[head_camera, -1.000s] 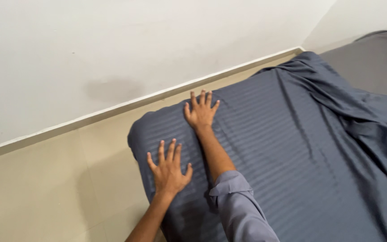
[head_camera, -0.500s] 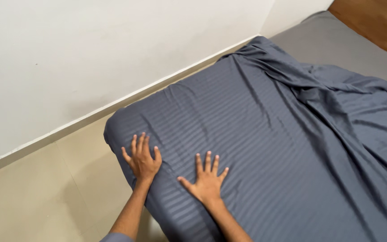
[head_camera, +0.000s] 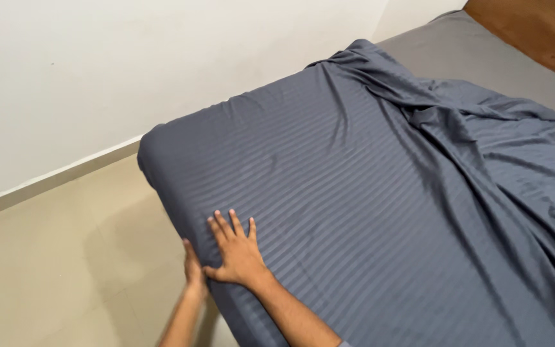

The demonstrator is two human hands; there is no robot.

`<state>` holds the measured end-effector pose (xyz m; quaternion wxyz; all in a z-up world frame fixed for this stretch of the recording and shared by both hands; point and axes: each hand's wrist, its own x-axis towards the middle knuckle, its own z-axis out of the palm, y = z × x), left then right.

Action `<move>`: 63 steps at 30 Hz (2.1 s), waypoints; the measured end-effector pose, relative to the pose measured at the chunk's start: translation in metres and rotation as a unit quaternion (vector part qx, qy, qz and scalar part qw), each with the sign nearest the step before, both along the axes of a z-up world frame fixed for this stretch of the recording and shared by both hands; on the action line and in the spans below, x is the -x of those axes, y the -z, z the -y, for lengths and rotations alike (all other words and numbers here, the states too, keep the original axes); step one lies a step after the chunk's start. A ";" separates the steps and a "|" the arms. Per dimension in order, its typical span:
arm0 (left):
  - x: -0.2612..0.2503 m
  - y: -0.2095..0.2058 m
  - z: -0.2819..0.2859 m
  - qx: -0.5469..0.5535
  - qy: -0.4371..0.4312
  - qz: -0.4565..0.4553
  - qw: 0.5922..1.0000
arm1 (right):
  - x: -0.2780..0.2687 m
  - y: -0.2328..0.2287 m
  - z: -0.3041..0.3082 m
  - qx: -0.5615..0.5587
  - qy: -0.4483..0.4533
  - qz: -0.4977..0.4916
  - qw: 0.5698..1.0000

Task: The person spreads a gray fitted sheet over a mattress and tucks the edges under the corners. They repeatedly smooth the surface and adjust the sheet along the sides to fit it snugly.

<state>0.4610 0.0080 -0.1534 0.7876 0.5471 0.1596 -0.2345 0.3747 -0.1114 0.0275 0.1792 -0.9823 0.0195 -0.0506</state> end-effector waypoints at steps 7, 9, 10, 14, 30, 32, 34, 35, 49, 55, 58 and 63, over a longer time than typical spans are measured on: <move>0.053 0.041 -0.019 -0.459 0.000 0.282 0.843 | 0.002 0.019 -0.004 0.004 0.036 0.028 0.999; 0.050 0.029 -0.019 -0.489 0.037 0.279 0.826 | 0.013 0.019 -0.008 0.025 0.024 0.027 0.999; 0.049 0.024 -0.021 -0.474 0.031 0.264 0.839 | 0.022 0.017 -0.012 0.035 0.020 0.017 0.999; 0.092 0.025 -0.022 -0.316 -0.017 0.213 0.924 | 0.103 0.009 -0.031 0.083 0.000 -0.009 0.997; 0.293 -0.065 -0.076 -0.607 0.278 0.368 0.647 | 0.632 0.028 -0.059 0.104 0.134 -0.075 0.983; 0.325 -0.093 -0.087 -0.547 0.179 0.483 0.660 | 0.712 0.066 -0.051 0.213 0.289 -0.031 0.933; 0.364 -0.124 -0.084 -0.461 0.129 0.596 0.644 | 0.791 0.103 -0.064 0.335 0.410 0.014 0.848; 0.384 -0.139 -0.077 -0.410 0.129 0.652 0.625 | 0.825 0.115 -0.066 0.386 0.448 0.042 0.805; 0.546 -0.178 -0.050 -0.244 0.421 0.822 0.296 | 0.872 0.056 -0.129 0.352 0.331 0.125 0.866; 0.545 -0.127 -0.051 -0.210 0.312 0.874 0.309 | 0.864 0.064 -0.140 0.391 0.334 0.113 0.850; 0.541 -0.117 -0.047 -0.214 0.323 0.869 0.308 | 0.859 0.069 -0.139 0.409 0.343 0.131 0.835; 0.541 -0.109 -0.043 -0.214 0.243 0.894 0.310 | 0.851 0.072 -0.144 0.446 0.352 0.169 0.805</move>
